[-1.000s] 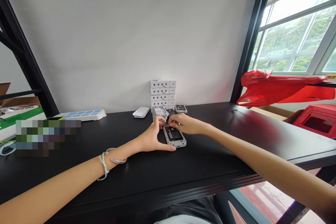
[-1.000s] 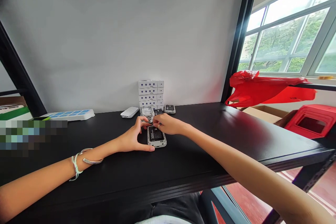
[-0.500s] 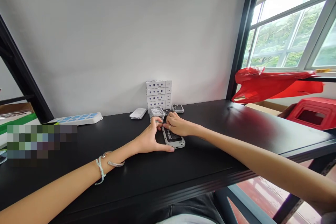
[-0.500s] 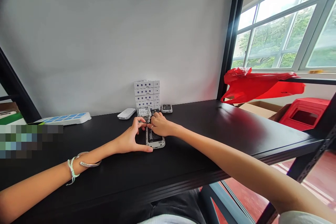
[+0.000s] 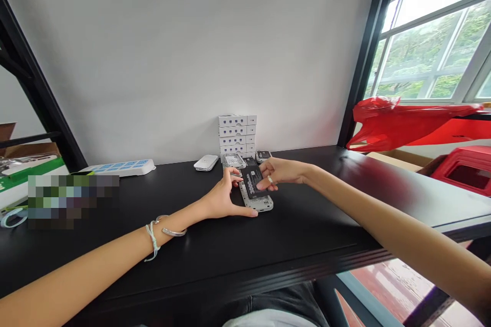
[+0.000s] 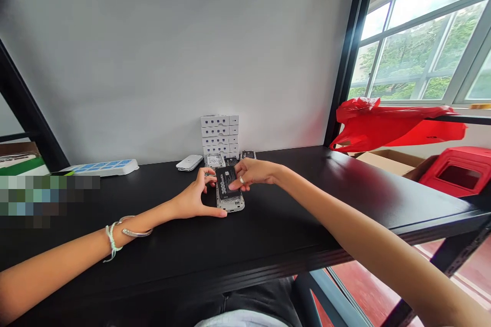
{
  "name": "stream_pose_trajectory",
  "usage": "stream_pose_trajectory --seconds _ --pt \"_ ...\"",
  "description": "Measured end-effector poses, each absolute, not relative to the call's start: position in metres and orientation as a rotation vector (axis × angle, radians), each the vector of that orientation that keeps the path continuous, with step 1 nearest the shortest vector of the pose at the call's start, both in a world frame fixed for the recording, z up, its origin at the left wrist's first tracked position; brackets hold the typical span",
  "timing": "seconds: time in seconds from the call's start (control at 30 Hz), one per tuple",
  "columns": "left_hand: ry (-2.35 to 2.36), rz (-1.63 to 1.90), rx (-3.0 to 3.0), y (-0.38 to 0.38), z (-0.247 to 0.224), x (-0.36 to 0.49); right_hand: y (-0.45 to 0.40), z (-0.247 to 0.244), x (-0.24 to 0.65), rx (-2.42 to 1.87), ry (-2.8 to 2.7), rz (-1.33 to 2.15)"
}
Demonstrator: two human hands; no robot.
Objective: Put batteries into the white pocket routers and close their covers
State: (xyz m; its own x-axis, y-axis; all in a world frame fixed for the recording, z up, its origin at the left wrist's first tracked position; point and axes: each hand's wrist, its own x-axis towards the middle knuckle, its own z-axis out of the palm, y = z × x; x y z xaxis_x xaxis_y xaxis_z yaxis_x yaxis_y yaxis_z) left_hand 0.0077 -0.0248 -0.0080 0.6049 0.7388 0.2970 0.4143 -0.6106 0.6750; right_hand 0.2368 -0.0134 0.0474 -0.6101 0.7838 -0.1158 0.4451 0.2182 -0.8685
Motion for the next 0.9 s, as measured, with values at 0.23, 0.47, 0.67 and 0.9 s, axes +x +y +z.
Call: stream_pose_trajectory --seconds 0.23,0.47,0.67,0.9 --pt "0.897 0.743 2.300 -0.024 -0.009 0.007 0.027 0.035 0.253 -1.303 -1.691 1.086" --pt "0.900 0.741 2.306 -0.024 -0.009 0.007 0.051 0.016 0.241 -1.351 -1.709 0.909" --pt "0.869 0.762 2.292 -0.024 -0.009 0.007 0.048 0.009 0.231 -1.541 -1.795 0.383" --pt "0.887 0.766 2.307 -0.024 -0.010 0.006 0.040 0.017 0.241 -1.303 -2.203 0.146"
